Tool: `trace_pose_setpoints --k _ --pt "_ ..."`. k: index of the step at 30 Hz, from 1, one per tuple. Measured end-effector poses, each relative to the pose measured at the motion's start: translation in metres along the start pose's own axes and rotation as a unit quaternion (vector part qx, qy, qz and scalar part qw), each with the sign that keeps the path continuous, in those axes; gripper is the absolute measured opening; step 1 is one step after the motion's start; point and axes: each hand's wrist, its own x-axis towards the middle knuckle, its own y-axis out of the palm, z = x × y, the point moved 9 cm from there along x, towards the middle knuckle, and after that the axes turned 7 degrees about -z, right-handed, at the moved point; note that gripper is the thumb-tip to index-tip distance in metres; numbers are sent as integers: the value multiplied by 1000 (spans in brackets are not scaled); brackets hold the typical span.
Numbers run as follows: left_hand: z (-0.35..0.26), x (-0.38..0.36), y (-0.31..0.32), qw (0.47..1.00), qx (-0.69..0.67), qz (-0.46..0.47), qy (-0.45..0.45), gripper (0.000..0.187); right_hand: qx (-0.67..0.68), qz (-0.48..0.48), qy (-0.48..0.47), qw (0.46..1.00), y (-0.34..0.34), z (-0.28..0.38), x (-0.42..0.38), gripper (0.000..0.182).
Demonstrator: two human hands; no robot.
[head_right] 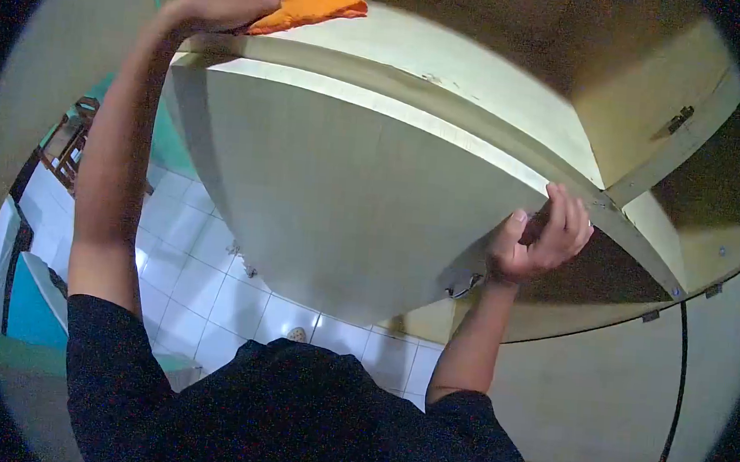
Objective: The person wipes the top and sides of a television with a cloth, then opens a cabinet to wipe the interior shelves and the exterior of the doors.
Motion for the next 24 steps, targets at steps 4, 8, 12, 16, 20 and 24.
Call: trace_pose_setpoints --k 4,8,12,16,20,24 --pt "-45 -40 -6 993 86 -41 -74 56 5 -4 -1 1000 1 -1 -1 45" --pt "-106 -28 10 969 211 12 -129 57 4 -8 -17 1000 1 1 0 43" --pt "-190 53 89 989 103 15 107 57 -1 -12 -20 1000 0 4 0 44" --pt "-221 57 115 976 66 18 204 55 22 -9 -27 999 1 2 2 43" --pt "-188 72 103 975 40 41 215 55 -1 -4 -44 999 0 1 0 44" --pt "-151 26 56 983 90 29 156 53 11 2 -34 999 0 0 1 44"
